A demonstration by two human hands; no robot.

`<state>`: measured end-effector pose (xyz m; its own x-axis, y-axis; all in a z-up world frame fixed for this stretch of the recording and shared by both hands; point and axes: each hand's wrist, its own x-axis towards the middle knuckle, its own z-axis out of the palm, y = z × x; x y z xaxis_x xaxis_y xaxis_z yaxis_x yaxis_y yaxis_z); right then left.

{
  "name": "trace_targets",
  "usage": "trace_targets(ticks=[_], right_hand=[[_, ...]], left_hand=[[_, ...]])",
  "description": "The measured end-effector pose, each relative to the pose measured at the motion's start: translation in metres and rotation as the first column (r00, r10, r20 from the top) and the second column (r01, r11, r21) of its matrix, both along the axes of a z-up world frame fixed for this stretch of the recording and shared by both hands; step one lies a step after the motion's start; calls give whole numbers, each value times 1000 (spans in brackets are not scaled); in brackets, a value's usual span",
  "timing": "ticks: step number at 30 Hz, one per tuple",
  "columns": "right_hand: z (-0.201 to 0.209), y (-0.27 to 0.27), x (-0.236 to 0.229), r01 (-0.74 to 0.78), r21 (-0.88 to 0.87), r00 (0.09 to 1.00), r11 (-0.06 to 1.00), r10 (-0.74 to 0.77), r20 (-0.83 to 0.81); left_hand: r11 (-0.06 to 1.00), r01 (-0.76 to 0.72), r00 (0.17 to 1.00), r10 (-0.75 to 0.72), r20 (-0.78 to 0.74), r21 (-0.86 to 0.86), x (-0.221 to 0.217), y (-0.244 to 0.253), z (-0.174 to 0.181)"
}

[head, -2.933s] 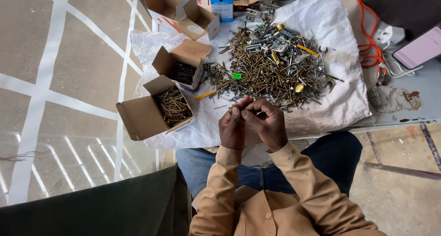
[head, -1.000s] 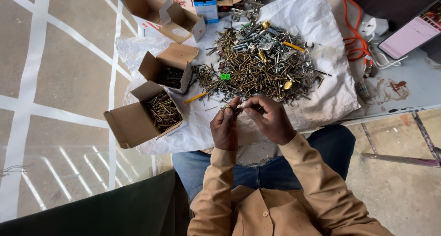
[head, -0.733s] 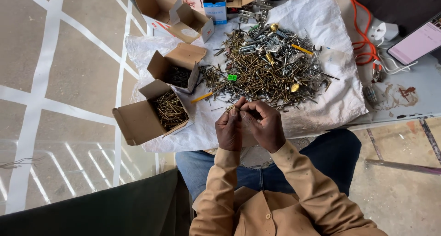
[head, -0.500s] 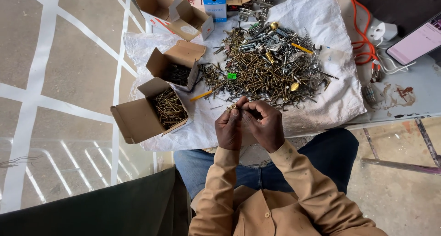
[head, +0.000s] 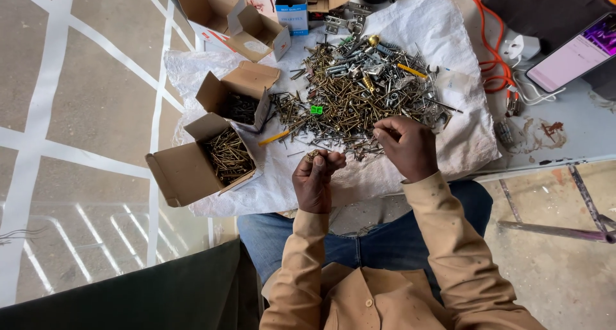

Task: The person sits at a table and sorts a large pile of mixed fasteners, including screws, nails, and bolts, by hand. They pick up individual items from the pile, examine them, and place selected fasteners into small cardboard boxes.

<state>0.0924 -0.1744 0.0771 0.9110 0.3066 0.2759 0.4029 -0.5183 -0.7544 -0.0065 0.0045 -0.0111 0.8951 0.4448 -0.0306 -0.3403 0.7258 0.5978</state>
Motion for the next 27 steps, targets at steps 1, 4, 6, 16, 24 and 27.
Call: trace_targets(ticks=[1, 4, 6, 16, 24, 27], right_hand=[[-15, 0, 6, 0, 0, 1000, 1000, 0, 2], [-44, 1, 11, -7, -178, 995, 984, 25, 97], [-38, 6, 6, -23, -334, 987, 942, 76, 145], [-53, 8, 4, -15, -478, 987, 878, 89, 132], [-6, 10, -7, -20, 66, 999, 998, 23, -33], [-2, 14, -13, 31, 252, 980, 967, 19, -196]], left_hand=[[1000, 0, 1000, 0, 2, 0, 3, 1, -1], [1000, 5, 1000, -5, -11, -19, 3, 1, -4], [1000, -9, 1000, 9, -26, 4, 5, 2, -7], [1000, -28, 999, 29, -46, 6, 5, 0, -1], [1000, -19, 999, 19, -33, 4, 7, 1, 5], [1000, -17, 999, 18, -32, 8, 4, 0, 10]])
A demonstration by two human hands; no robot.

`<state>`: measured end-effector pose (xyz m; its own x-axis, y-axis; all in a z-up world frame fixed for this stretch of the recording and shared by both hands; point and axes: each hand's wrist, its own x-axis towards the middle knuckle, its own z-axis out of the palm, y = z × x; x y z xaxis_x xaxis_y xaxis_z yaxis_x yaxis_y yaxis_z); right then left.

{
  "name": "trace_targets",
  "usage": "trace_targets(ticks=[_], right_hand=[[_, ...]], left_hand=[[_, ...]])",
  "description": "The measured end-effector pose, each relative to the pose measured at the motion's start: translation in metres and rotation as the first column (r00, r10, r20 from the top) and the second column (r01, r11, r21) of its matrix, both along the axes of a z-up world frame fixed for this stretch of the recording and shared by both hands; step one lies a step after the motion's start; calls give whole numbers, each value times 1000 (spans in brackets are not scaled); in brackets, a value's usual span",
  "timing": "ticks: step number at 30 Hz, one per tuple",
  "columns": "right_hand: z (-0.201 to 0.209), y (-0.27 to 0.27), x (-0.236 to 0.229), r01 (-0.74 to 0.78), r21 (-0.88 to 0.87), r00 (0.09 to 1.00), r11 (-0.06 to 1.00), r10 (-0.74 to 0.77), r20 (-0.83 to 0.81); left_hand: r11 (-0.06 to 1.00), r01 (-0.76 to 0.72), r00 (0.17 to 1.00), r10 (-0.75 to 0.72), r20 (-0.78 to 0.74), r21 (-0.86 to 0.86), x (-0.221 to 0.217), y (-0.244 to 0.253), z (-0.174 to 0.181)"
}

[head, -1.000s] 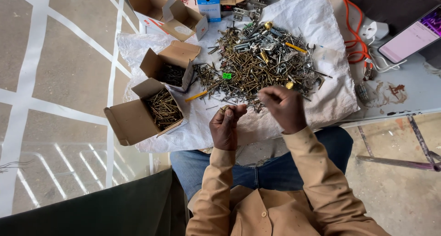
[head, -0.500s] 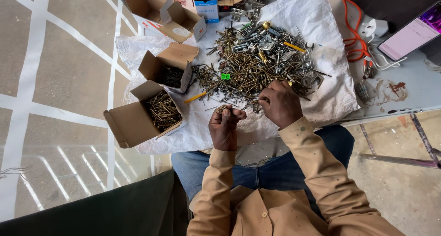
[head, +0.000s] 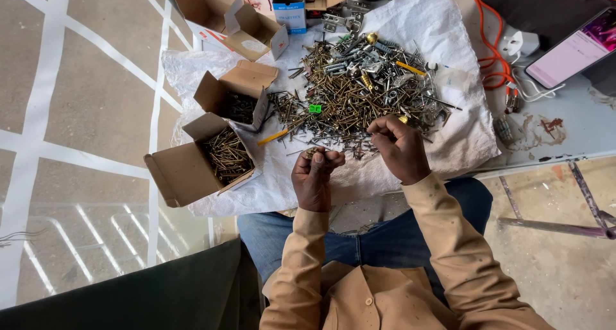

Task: The person sits at a table and sorts a large pile of mixed fasteners, including screws, nails, and bolts, by hand. They pick up individual items from the pile, examine them, and place selected fasteners into small cardboard boxes.

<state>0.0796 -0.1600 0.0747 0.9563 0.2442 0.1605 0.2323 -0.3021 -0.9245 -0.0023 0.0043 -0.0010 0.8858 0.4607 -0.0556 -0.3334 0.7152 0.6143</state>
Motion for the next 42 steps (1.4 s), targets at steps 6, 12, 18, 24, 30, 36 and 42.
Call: trace_targets(ticks=[6, 12, 18, 24, 30, 36, 42], right_hand=[[15, 12, -13, -86, 317, 980, 945, 137, -143], [30, 22, -30, -153, 362, 985, 920, 169, -13], [28, 36, -33, -250, 237, 959, 939, 205, 198], [39, 48, -38, -197, 193, 955, 961, 144, 259], [10, 50, -37, -146, 286, 976, 947, 91, 196], [18, 76, -53, -106, 278, 943, 955, 8, 332], [35, 83, -68, -120, 139, 875, 983, 38, 482]], left_hand=[[999, -8, 1000, 8, 16, 37, -2, -3, 7], [993, -34, 999, 32, 18, 115, -1, -7, 13], [990, -68, 998, 68, 3, 125, 3, -6, 8], [992, -79, 997, 78, 14, 95, 4, -4, 9], [993, -76, 997, 76, 5, 95, 2, -6, 16], [998, -62, 997, 62, 40, -8, 0, -5, 23], [991, -67, 989, 81, 121, -117, 7, -4, 0]])
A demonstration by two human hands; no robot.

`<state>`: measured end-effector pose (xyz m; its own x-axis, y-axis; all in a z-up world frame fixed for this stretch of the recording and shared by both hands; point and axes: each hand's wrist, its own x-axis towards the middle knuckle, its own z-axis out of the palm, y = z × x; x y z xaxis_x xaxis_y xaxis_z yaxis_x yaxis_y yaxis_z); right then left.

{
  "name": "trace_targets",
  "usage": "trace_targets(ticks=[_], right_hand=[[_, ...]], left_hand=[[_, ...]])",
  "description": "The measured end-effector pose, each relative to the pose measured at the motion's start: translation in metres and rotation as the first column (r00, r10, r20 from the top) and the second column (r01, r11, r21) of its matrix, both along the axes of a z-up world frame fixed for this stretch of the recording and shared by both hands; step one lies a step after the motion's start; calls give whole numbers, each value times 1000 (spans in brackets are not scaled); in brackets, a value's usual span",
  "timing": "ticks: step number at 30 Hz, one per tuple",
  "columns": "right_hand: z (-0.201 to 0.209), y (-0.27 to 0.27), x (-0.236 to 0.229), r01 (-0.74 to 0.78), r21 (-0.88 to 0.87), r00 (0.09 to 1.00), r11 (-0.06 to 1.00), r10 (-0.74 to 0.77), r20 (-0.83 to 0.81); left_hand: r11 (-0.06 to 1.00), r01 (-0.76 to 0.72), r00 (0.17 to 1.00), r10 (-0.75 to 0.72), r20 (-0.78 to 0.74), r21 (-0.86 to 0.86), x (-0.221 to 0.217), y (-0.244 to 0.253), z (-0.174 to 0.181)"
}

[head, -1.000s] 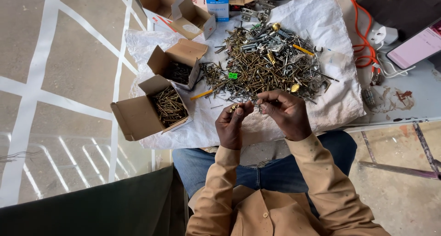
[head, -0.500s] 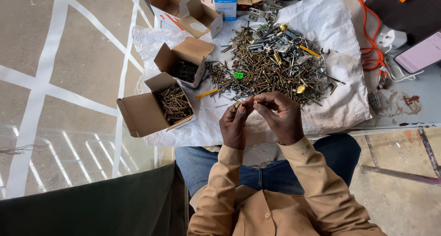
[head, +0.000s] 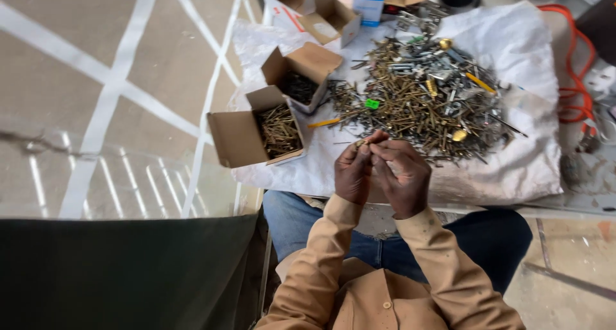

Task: The person sits at a table and sorts a large pile of mixed fasteners, including screws, nails, and bolts, by hand. They pick up individual items from the pile, examine them, and place selected fasteners into small cardboard boxes.

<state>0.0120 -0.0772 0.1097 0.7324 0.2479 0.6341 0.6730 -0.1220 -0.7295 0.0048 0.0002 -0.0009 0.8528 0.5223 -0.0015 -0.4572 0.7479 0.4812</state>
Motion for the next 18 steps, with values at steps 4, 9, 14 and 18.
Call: trace_targets(ticks=[4, 9, 14, 18], right_hand=[[-8, 5, 1, 46, -30, 997, 999, -43, 71], [-22, 0, 11, -44, 4, 997, 999, 44, -68], [-6, -4, 11, -178, -72, 966, 981, 160, -205], [-16, -4, 13, -155, -317, 988, 936, 150, -40]], left_hand=[[1000, -2, 1000, 2, 20, -24, -1, 3, -1], [996, 60, 997, -56, 50, -71, -5, 5, -3], [998, 52, 995, -49, 91, -29, -6, 7, 7], [997, 56, 991, -61, 123, 43, -13, 11, 36]])
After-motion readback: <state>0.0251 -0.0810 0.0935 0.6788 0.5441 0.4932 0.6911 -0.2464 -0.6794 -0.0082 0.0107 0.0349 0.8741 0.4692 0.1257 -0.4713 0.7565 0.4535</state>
